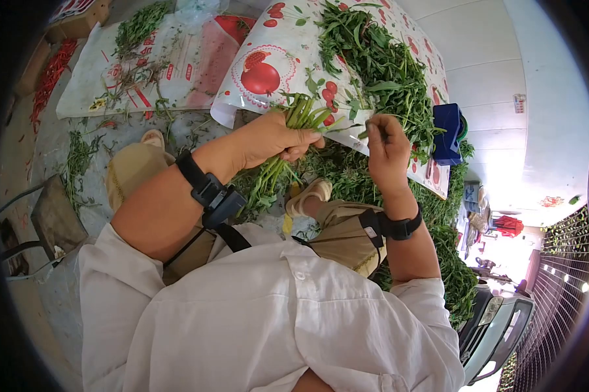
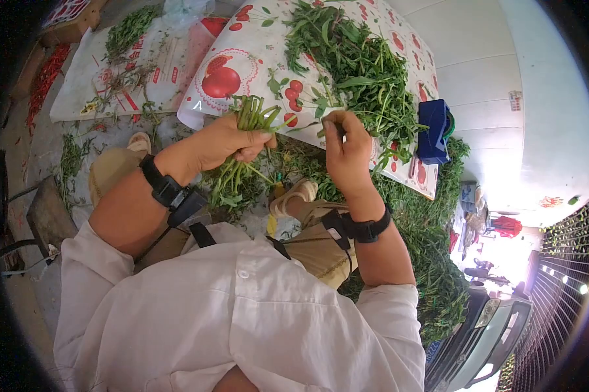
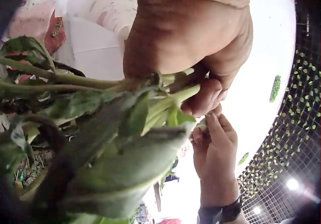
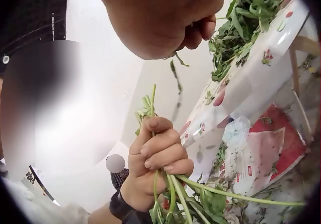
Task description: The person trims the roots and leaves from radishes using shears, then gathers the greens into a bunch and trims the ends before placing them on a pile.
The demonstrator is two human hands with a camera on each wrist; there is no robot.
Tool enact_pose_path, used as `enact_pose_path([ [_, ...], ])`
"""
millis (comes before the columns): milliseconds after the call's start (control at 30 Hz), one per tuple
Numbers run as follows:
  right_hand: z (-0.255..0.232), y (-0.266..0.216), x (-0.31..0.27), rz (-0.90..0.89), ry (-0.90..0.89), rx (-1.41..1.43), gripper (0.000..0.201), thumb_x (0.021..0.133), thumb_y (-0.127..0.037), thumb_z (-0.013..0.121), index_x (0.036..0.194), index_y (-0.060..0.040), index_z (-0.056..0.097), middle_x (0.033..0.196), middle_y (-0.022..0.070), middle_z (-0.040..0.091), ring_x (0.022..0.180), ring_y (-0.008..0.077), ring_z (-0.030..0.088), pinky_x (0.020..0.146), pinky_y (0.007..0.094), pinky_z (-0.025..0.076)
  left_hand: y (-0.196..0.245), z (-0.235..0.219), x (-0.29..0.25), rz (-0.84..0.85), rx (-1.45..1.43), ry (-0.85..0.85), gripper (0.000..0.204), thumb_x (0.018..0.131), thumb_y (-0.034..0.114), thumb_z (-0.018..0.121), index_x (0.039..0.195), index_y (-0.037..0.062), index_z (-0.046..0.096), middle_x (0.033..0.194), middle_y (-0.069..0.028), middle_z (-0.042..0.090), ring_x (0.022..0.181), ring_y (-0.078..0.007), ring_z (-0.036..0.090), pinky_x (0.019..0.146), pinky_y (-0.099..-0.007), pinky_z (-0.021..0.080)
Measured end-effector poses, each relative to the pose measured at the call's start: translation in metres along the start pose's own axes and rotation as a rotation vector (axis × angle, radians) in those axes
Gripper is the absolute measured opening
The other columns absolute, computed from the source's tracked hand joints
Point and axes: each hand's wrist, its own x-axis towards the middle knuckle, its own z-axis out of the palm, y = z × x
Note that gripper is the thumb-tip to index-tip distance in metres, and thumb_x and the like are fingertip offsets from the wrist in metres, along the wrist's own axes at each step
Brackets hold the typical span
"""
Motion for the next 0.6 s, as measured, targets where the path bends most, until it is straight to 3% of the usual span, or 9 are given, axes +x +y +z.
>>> enact_pose_path([
  [33,-0.005,0.0,-0.004,0.045,-0.066,0.045,0.009,0.078,0.0,0.056,0.087,0.0011,0.057,0.082,0.0107,0.06,0.071,0.0189,0.058,0.067,0.0282,0.046,0.001,0.001,0.0,0.011,-0.012,0.014,0.027,0.085,0.023,0.059,0.09,-0.0029,0.055,0.055,0.0036,0.038,0.049,-0.0068,0.035,0.046,-0.0216,0.028],
  [67,-0.013,-0.006,-0.005,0.115,-0.271,0.158,0.01,0.078,-0.001,0.058,0.088,0.002,0.058,0.082,0.0081,0.06,0.072,0.0153,0.056,0.067,0.0272,0.046,0.001,0.001,0.001,0.018,-0.025,0.021,0.028,0.085,0.024,0.059,0.09,-0.0029,0.055,0.055,0.0037,0.038,0.049,-0.0067,0.035,0.046,-0.0216,0.028],
  [167,-0.019,-0.008,-0.006,0.019,-0.594,0.114,0.014,0.078,-0.002,0.058,0.091,0.0012,0.06,0.083,0.0068,0.06,0.073,0.0134,0.055,0.067,0.0259,0.045,0.0,0.001,0.003,0.033,-0.048,0.031,0.031,0.085,0.026,0.06,0.092,-0.0031,0.055,0.055,0.0038,0.038,0.049,-0.0063,0.034,0.046,-0.0216,0.028],
  [300,-0.015,0.012,0.014,0.079,-0.226,-0.09,0.018,0.077,-0.006,0.06,0.094,-0.0007,0.062,0.08,0.0096,0.06,0.067,0.0137,0.055,0.063,0.0246,0.044,-0.001,0.001,0.003,0.041,-0.038,0.034,0.032,0.085,0.028,0.059,0.093,-0.0032,0.055,0.055,0.0039,0.038,0.049,-0.0059,0.034,0.047,-0.0216,0.028],
  [333,-0.012,0.016,0.022,0.028,-0.13,-0.167,0.016,0.077,-0.009,0.06,0.09,-0.0001,0.062,0.079,0.0131,0.06,0.067,0.021,0.058,0.062,0.0294,0.046,-0.001,0.001,0.003,0.042,-0.036,0.038,0.032,0.085,0.028,0.059,0.093,-0.0032,0.055,0.055,0.0039,0.038,0.049,-0.0058,0.034,0.048,-0.0216,0.028],
  [433,0.0,0.046,0.048,-0.153,0.006,-0.441,0.017,0.079,-0.015,0.057,0.086,-0.0004,0.062,0.081,0.0155,0.06,0.072,0.0302,0.059,0.064,0.0367,0.047,-0.001,0.0,0.005,0.038,-0.038,0.03,0.031,0.086,0.027,0.058,0.093,-0.0034,0.055,0.055,0.004,0.037,0.05,-0.0059,0.034,0.048,-0.0215,0.029],
  [533,0.01,0.059,0.061,-0.066,-0.065,-0.672,0.019,0.08,-0.019,0.054,0.084,-0.0012,0.06,0.084,0.0165,0.059,0.076,0.0357,0.057,0.067,0.0423,0.046,-0.003,-0.003,0.006,0.033,-0.038,0.021,0.031,0.086,0.027,0.057,0.092,-0.0035,0.055,0.055,0.0042,0.037,0.049,-0.0063,0.034,0.048,-0.0215,0.028],
  [600,0.014,0.061,0.067,-0.036,-0.09,-0.713,0.02,0.081,-0.02,0.053,0.084,-0.0017,0.059,0.086,0.0161,0.059,0.077,0.0348,0.057,0.068,0.0424,0.046,0.0,-0.002,0.005,0.035,-0.04,0.026,0.031,0.087,0.027,0.057,0.093,-0.0037,0.054,0.054,0.0042,0.037,0.049,-0.0065,0.034,0.048,-0.0214,0.028],
])
